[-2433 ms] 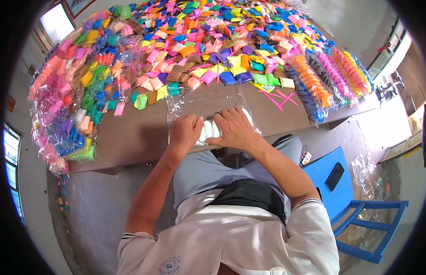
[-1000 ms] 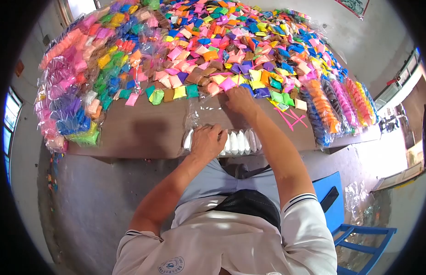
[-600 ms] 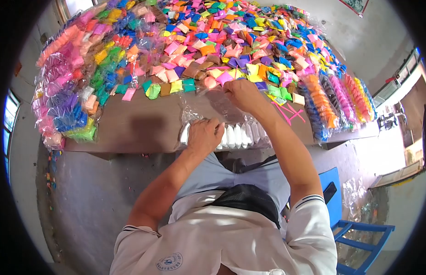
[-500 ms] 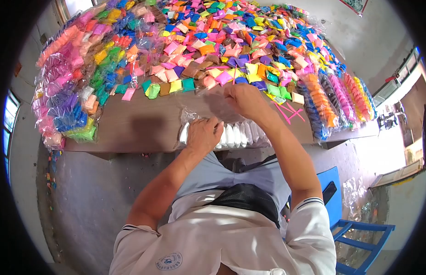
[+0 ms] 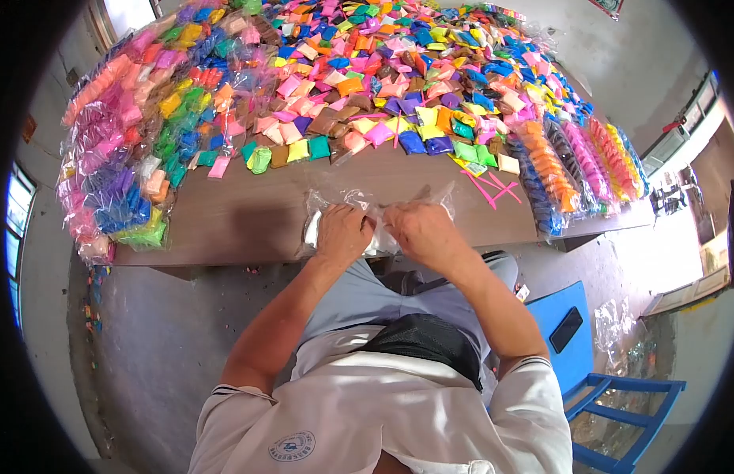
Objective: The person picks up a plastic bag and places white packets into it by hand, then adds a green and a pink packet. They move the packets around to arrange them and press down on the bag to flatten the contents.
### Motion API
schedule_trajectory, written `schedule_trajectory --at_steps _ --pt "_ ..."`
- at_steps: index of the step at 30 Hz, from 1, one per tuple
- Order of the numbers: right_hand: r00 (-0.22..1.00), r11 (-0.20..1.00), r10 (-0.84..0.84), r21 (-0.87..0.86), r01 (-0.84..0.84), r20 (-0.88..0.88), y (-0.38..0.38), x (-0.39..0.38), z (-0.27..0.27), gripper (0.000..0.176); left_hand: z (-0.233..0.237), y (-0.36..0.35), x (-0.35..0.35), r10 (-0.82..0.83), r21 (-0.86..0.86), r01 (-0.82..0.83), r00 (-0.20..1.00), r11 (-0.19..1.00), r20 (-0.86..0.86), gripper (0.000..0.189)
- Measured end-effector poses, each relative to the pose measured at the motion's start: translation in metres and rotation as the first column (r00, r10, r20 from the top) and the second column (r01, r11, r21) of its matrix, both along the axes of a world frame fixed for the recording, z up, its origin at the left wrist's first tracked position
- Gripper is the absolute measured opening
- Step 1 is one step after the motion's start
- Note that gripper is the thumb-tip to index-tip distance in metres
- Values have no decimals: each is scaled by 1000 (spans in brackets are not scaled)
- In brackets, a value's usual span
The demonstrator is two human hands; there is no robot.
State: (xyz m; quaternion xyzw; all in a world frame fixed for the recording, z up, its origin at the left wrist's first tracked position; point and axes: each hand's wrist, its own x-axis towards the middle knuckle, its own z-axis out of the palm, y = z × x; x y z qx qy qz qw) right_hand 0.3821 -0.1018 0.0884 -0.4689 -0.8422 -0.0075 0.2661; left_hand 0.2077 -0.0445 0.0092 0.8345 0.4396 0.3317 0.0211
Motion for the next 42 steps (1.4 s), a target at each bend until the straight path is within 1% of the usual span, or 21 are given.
schedule_trajectory --at_steps 1,4,8,11,14,17,20,23,26,29,32,35,42 --pt "1000 1000 1 26 0 -7 -5 -4 -3 9 1 -1 0 5 -9 -5 1000 1000 -16 14" --pt "999 1000 -11 27 12 -44 -13 -10 -32 10 -2 0 -1 -11 -20 10 999 1000 -43 13" --pt "993 990 -112 81 115 -43 -18 -19 -53 11 6 -4 -1 -24 -60 22 999 998 -33 15" --pt "987 981 -160 110 162 -29 -24 -24 -56 12 8 -1 -6 -68 -107 59 995 992 -77 20" --pt "990 981 -123 145 132 -69 -26 -24 -56 18 18 -3 -18 -190 -222 168 978 960 -82 26" --pt "992 971 -109 206 121 -68 -25 -23 -62 18 28 -5 -28 -268 -228 257 963 939 -16 32" --pt "993 968 -112 220 119 -45 -27 -22 -65 18 34 -6 -35 -279 -318 258 960 913 -24 35" --pt "991 958 -133 252 137 -36 -28 -23 -67 18 37 -7 -40 -304 -338 277 952 899 -27 33" --pt "990 953 -141 269 142 -23 -27 -21 -69 19 56 -15 -42 -263 -532 252 963 808 56 31" --pt "991 955 -130 265 130 -16 -26 -19 -69 17 47 -16 -49 -256 -437 283 959 854 119 31" --pt "992 964 -121 236 123 -25 -26 -18 -65 15 66 -14 -55 -210 -534 179 978 827 2 33" --pt "994 962 -111 248 113 -24 -23 -17 -69 13 49 -6 -72 -107 -398 144 988 906 114 36" --pt "994 952 -107 290 97 19 -26 -16 -67 13 51 -4 -81 -72 -470 203 957 859 280 44"
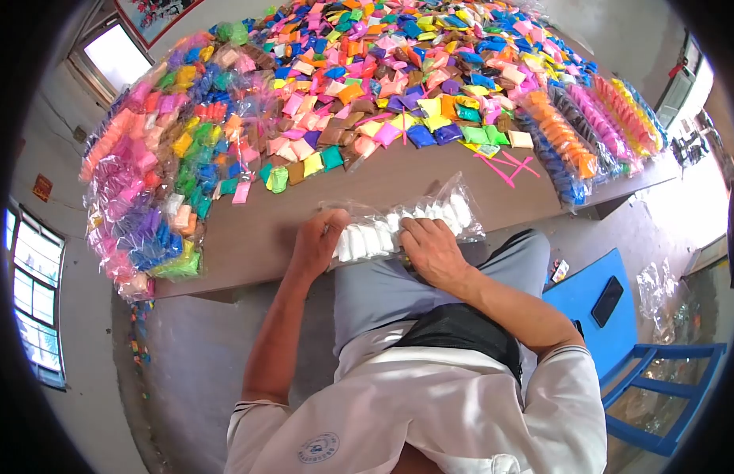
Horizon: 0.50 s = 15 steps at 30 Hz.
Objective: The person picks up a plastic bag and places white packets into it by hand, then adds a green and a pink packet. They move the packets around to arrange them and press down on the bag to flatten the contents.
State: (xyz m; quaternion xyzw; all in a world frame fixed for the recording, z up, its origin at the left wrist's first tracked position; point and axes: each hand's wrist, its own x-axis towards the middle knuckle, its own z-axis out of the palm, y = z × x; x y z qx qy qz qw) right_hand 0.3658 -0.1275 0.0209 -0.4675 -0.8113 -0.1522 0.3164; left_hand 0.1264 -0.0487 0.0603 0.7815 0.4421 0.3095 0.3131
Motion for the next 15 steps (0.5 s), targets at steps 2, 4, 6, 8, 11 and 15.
schedule_trajectory --at_steps 2,4,6,8,11,15 --pt "1000 1000 4 17 -4 11 0 0 -1 14 1 5 0 5 -34 -3 998 999 58 48" --pt "1000 1000 11 20 -12 20 1 0 -2 13 4 7 1 95 -140 -76 986 987 137 57" --pt "1000 1000 17 20 -18 24 1 1 -2 12 2 15 0 169 -241 -113 959 964 227 63" --pt "999 999 25 20 -25 23 0 1 -1 11 -10 30 -7 231 -334 -116 916 936 328 67" --pt "999 999 29 21 -30 22 0 0 0 10 5 27 -4 308 -429 -157 900 889 309 56" --pt "999 999 30 36 -31 19 1 0 0 9 11 22 -1 278 -370 -186 936 910 214 45"
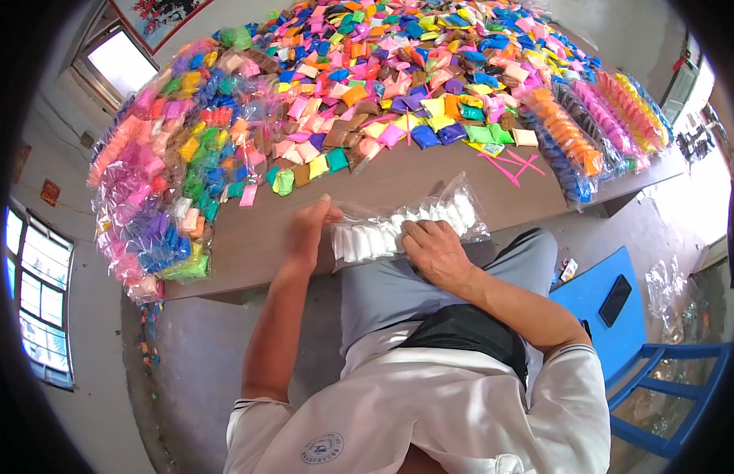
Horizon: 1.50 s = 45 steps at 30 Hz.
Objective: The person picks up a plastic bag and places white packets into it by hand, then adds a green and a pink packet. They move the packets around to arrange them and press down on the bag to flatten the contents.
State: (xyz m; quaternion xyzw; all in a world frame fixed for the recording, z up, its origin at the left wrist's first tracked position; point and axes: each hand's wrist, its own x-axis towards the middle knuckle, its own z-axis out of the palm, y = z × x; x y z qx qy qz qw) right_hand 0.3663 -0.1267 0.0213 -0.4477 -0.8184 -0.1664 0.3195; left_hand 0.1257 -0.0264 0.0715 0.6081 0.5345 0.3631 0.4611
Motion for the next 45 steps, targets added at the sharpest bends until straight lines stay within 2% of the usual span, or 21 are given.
schedule_trajectory --at_steps 2,5,8,14,17,20,23,27,30,33,34,37,39,41,43,45 --pt "1000 1000 -3 1 3 -1 -1 0 0 9 -1 -3 0 -3 23 3 1000 1000 10 41" --pt "999 985 -13 -170 21 45 -3 2 -6 29 -5 1 -7 -17 54 14 998 998 53 39" --pt "1000 1000 3 -9 -3 -8 -1 0 1 9 1 -7 -10 34 78 -32 999 996 -32 38" --pt "998 1000 11 -15 -12 -59 -1 1 1 11 -38 -21 -29 95 115 -99 995 988 39 44" --pt "999 999 6 -37 -8 -47 0 1 -1 12 -60 -24 -46 118 173 -86 976 981 -184 46" --pt "998 997 2 -71 -6 -57 -1 1 -2 17 -71 -35 -44 120 293 -30 948 956 -296 46" --pt "997 990 13 -141 -23 -71 -6 2 7 21 -78 -37 -33 258 496 -38 886 868 -385 44" --pt "962 977 79 -172 -127 -263 -17 6 11 20 -91 -34 -30 292 592 3 869 806 -400 38" --pt "872 964 99 -172 -204 -480 -17 16 6 18 -94 -39 -29 316 629 -7 869 777 -380 33" --pt "838 992 -122 -85 90 -532 -17 34 6 18 -98 -40 -30 324 628 -20 869 778 -373 32" --pt "806 969 -241 -83 234 -541 -16 39 8 20 -101 -40 -29 345 632 -50 870 773 -353 32" --pt "655 841 -458 -55 538 -601 -10 51 23 23 -102 -41 -29 343 628 -56 873 776 -346 32" --pt "488 905 -409 -274 325 -771 -4 70 9 20 -101 -42 -27 353 643 -72 879 762 -319 32" --pt "205 853 -469 -500 -147 -859 -5 85 0 17 -103 -43 -25 362 685 -71 885 725 -291 33" --pt "172 842 -439 -470 -264 -882 -5 90 -4 18 -104 -40 -24 378 759 -58 890 649 -255 35" --pt "126 834 -422 -439 -334 -898 -6 91 -5 20 -104 -41 -25 370 741 -53 888 669 -271 35"
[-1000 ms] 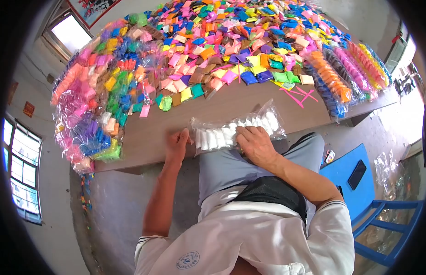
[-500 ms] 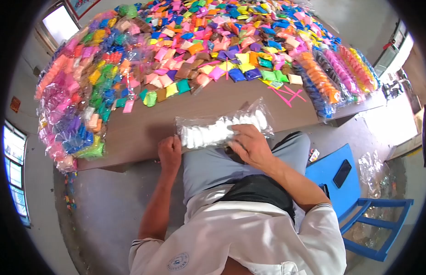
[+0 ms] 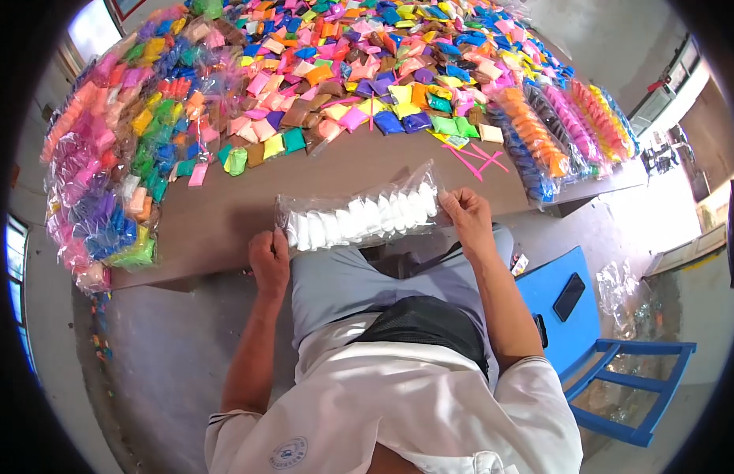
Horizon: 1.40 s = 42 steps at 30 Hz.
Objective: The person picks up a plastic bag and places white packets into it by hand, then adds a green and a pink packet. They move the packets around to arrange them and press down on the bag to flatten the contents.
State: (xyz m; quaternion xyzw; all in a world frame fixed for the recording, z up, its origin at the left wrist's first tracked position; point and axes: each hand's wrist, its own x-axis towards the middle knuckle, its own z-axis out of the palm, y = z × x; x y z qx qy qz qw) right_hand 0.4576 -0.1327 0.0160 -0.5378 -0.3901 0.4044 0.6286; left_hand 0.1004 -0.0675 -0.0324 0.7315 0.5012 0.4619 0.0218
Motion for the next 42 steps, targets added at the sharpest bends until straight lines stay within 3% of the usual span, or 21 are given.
schedule_trajectory --at_steps 5,8,11,14,17,20,23,26,28,29,32,33,37,42 --pt "1000 999 -2 32 3 -22 -1 7 -13 20 4 -4 0 24 -90 -28 999 996 -46 30" --pt "978 998 -62 -11 65 200 -3 11 -29 20 2 -5 1 15 -73 -19 999 997 -45 28" --pt "777 944 -329 202 260 536 0 -2 -36 18 3 -8 5 13 -57 -15 999 998 -29 26" --pt "645 894 -433 390 219 630 4 -1 -48 14 1 -7 10 5 -42 -6 999 999 -33 25" --pt "659 914 -403 318 252 635 0 -4 -44 9 1 -6 12 -7 -46 6 999 999 -35 24" --pt "854 969 -248 108 223 458 -3 2 -32 21 1 -7 11 -10 -59 8 999 998 -30 24" --pt "856 969 -240 62 238 457 -6 15 -28 34 5 -10 12 -4 -72 3 1000 997 -14 24" --pt "553 892 -439 418 173 708 -15 9 16 40 9 -13 15 3 -72 -4 1000 997 -6 25" --pt "416 896 -417 441 41 808 -22 -7 44 46 7 -12 15 8 -48 -9 1000 999 -7 25" --pt "339 895 -410 444 -26 847 -23 -15 51 50 5 -11 14 8 -45 -9 1000 999 -8 25" --pt "206 952 -208 246 -182 956 -20 -32 41 62 0 -9 11 14 -43 -14 1000 999 -16 25" --pt "97 971 -95 114 -209 991 -13 -28 8 65 -1 -9 10 15 -53 -16 1000 998 -24 24" --pt "117 982 -25 46 -181 993 -13 -27 14 68 -2 -9 10 15 -54 -16 1000 998 -18 22" --pt "169 952 -132 173 -254 977 -5 -64 66 75 1 -10 12 42 -13 -42 998 999 -41 22"
